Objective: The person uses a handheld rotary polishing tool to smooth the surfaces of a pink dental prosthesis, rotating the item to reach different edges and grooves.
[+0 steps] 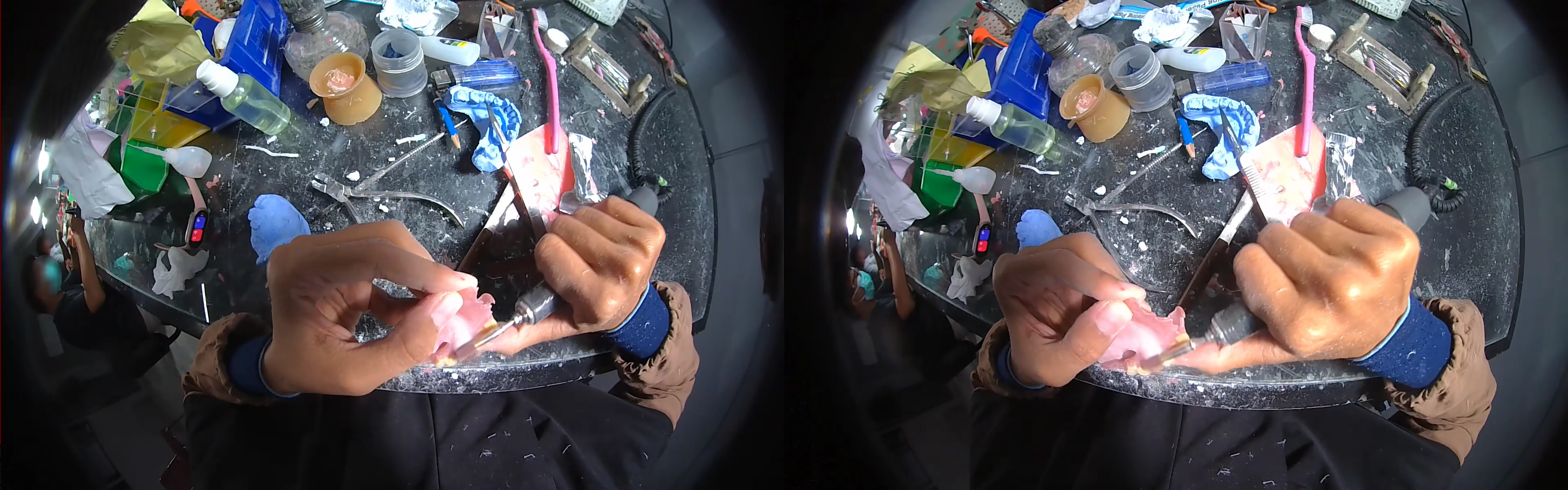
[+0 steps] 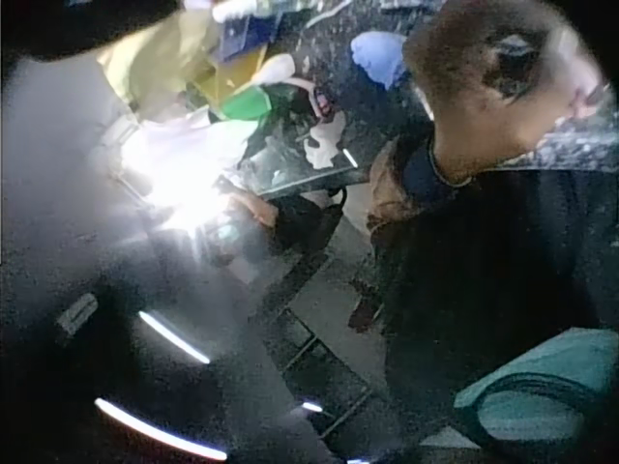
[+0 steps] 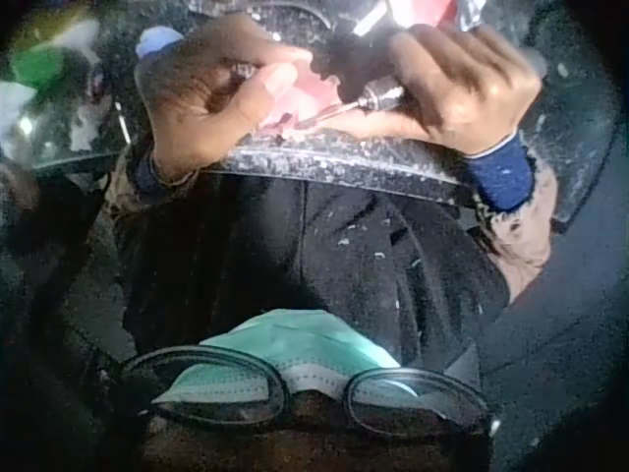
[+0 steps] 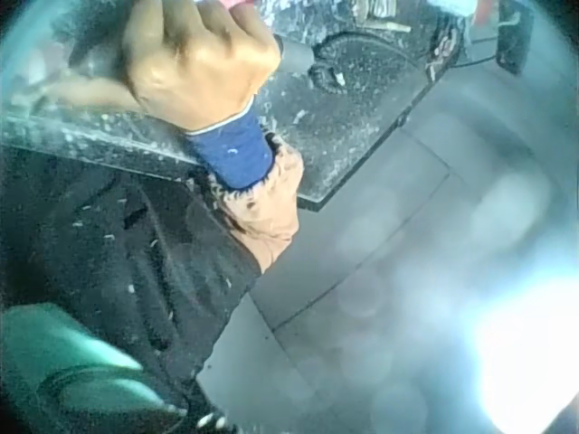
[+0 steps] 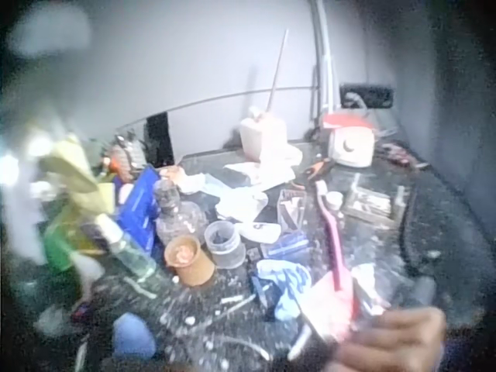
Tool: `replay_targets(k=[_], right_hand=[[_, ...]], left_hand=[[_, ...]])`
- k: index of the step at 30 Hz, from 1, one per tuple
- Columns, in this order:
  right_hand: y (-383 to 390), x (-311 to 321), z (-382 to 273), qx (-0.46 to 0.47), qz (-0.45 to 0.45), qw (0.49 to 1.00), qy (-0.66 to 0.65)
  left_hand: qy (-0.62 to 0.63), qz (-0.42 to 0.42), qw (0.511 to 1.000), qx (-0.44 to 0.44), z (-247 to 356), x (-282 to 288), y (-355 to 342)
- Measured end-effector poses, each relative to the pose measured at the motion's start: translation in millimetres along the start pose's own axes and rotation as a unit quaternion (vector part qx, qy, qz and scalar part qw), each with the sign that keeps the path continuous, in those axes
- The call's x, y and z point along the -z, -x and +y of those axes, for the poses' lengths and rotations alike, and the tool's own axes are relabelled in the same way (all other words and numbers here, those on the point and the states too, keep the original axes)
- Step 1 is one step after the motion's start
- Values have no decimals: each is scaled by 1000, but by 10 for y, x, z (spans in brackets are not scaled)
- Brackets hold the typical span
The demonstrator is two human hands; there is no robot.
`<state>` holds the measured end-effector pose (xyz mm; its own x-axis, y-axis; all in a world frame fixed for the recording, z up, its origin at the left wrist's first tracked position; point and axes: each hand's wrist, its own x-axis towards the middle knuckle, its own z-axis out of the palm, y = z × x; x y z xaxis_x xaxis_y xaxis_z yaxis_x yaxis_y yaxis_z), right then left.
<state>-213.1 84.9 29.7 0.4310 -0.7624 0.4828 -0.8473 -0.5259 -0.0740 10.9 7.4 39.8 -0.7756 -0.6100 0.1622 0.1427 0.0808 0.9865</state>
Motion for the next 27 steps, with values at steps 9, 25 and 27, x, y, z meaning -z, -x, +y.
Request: replay_targets(k=[9,25,27], right_hand=[[7,20,17,-9,15,1000,21],[-22,-31,50,14,62,996,65],[3,2,41,21,33,997,64]], left_hand=[[-6,1,1000,8,17,-1,-9],[0,2,1000,12,15,8,-2],[-4,-4,1000,11,16,6,-1]])
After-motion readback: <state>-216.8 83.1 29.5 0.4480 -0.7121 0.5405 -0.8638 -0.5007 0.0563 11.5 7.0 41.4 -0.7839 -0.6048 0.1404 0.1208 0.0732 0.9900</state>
